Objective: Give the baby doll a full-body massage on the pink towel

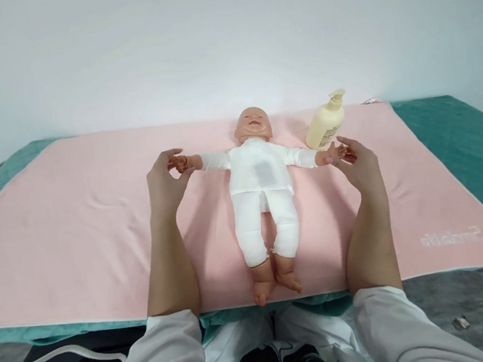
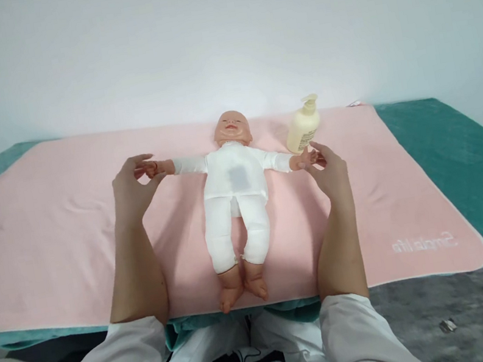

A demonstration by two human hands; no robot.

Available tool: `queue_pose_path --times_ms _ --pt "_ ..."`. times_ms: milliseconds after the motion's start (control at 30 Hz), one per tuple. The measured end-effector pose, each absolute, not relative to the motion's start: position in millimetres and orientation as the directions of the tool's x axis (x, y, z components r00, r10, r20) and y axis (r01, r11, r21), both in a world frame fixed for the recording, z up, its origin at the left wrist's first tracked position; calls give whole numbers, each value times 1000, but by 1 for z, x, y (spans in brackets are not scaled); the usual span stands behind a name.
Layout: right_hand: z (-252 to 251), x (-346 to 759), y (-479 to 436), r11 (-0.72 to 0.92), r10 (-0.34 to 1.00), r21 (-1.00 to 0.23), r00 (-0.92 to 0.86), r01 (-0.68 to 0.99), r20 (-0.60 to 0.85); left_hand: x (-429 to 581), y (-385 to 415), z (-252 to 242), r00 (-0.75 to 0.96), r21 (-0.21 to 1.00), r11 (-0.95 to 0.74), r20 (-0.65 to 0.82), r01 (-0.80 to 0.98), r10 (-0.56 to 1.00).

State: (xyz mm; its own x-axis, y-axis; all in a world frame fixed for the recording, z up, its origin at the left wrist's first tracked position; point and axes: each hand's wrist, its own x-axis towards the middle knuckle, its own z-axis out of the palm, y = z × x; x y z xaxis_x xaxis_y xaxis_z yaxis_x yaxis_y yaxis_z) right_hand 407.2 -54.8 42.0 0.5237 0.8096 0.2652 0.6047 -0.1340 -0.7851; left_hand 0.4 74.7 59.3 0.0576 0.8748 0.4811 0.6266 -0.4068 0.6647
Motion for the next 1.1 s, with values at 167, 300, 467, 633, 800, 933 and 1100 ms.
queue_pose_path --times_ms 167,300,467,633,800,933,1100 --pt "29 384 -40 153 743 -709 393 688 542 25 70 55 86 576 -541 632 613 770" --pt "25 357 -35 352 751 -619 183 702 634 45 64 49 209 534 -637 652 556 729" --pt "24 336 -33 521 772 -527 -108 671 626 58 61 42 486 465 -794 628 391 607" --pt "21 334 -31 552 770 -464 -209 693 603 64 59 40 610 429 -835 574 344 546" --pt "20 328 -30 581 755 -383 -300 718 582 72 59 33 680 347 -875 552 339 482" --pt "19 323 -30 588 738 -309 -338 748 585 77 58 28 700 253 -915 590 313 402" --pt "16 320 -29 584 728 -242 -367 775 579 79 56 29 724 229 -903 539 365 430"
